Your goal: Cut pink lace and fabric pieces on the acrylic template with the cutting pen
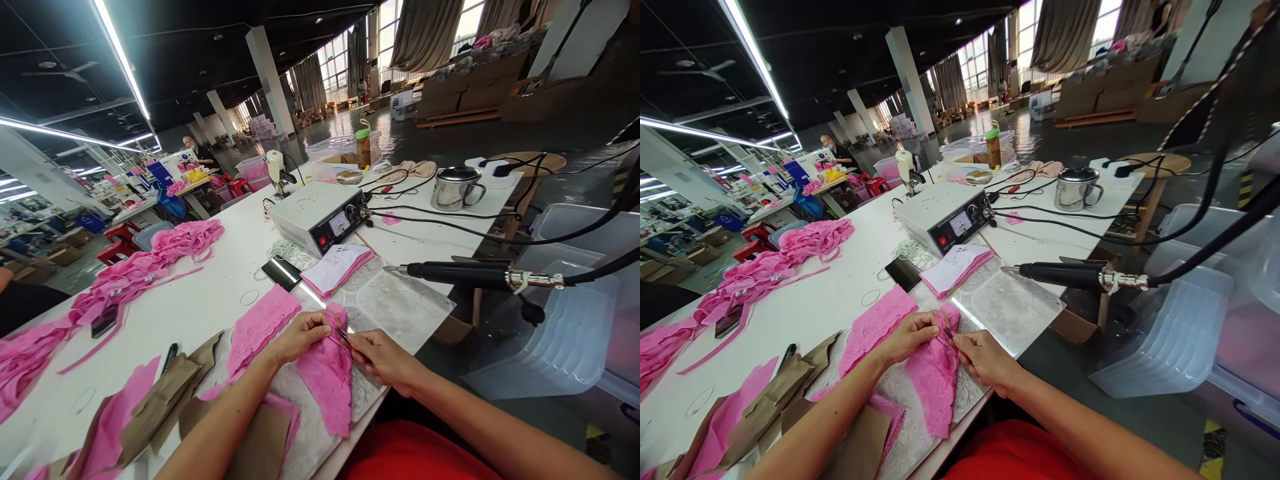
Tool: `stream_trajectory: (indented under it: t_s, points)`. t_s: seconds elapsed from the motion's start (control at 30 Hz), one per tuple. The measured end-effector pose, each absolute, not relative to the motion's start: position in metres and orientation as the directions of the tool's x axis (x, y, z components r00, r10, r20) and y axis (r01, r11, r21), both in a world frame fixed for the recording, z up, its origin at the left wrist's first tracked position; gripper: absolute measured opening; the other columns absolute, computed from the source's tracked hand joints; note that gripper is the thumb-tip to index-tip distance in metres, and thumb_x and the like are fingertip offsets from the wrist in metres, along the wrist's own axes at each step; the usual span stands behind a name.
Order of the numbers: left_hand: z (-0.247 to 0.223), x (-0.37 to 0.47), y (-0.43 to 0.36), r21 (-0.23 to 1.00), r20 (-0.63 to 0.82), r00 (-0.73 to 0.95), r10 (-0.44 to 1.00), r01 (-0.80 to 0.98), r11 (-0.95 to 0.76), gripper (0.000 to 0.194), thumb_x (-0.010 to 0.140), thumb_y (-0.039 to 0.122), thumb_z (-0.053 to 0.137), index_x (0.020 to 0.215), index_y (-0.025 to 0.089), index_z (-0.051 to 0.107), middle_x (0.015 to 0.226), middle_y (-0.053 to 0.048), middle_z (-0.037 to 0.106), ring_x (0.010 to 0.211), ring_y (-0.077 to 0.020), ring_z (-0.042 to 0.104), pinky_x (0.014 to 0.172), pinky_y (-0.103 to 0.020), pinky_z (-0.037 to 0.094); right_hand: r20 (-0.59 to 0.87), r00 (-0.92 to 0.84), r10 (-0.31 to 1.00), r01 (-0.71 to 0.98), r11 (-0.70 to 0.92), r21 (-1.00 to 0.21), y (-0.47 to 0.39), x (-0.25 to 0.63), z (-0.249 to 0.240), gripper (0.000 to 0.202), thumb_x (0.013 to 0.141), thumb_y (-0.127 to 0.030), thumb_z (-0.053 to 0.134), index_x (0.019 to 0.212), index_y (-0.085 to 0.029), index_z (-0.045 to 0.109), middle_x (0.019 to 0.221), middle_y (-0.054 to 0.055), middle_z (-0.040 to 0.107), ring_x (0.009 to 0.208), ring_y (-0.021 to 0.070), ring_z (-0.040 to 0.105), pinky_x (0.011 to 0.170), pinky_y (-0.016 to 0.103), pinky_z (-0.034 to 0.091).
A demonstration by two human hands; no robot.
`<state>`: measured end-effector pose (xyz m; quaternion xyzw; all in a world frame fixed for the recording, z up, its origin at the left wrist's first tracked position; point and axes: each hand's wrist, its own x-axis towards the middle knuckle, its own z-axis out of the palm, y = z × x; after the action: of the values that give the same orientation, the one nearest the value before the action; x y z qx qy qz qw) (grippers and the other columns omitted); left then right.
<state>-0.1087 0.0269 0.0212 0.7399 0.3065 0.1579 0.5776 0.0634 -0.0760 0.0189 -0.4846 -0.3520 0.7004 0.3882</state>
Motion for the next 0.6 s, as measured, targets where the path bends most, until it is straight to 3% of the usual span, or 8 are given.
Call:
stream_trajectory:
  t_s: [0.43,0.6]
  points:
    - [0.0221,-0.1092,0.0277,0.962,-0.117,0.781,0.614,0.243,-0.125,0.038,0.082,0.048,0.06,0.067,0.015,0.051,0.077,-0.002,0.051,0.075,-0.0147,0.046,0.07,-0.027,0.038,-0.406,-0.235,0.883,-0.188,-0.451,-0.872,-0.0753,0.0645,0.0191,0.047,0.087,-0.051,0.045,0.052,-0.022,0.036,0.04,-0.01,0.018,0.036,0.0043,0.007,0.035,0.019,0.003]
    - [0.0219,-0.1089,0.0274,0.965,-0.092,0.79,0.606,0.22,-0.14,0.035,0.084,0.043,0.059,0.067,0.015,0.049,0.075,0.0,0.048,0.07,-0.0124,0.042,0.068,-0.026,0.035,-0.435,-0.244,0.867,-0.218,-0.486,-0.846,-0.0745,0.0649,0.0189,0.044,0.09,-0.044,0.042,0.053,-0.021,0.037,0.042,-0.01,0.021,0.036,0.0038,0.007,0.035,0.02,0.002]
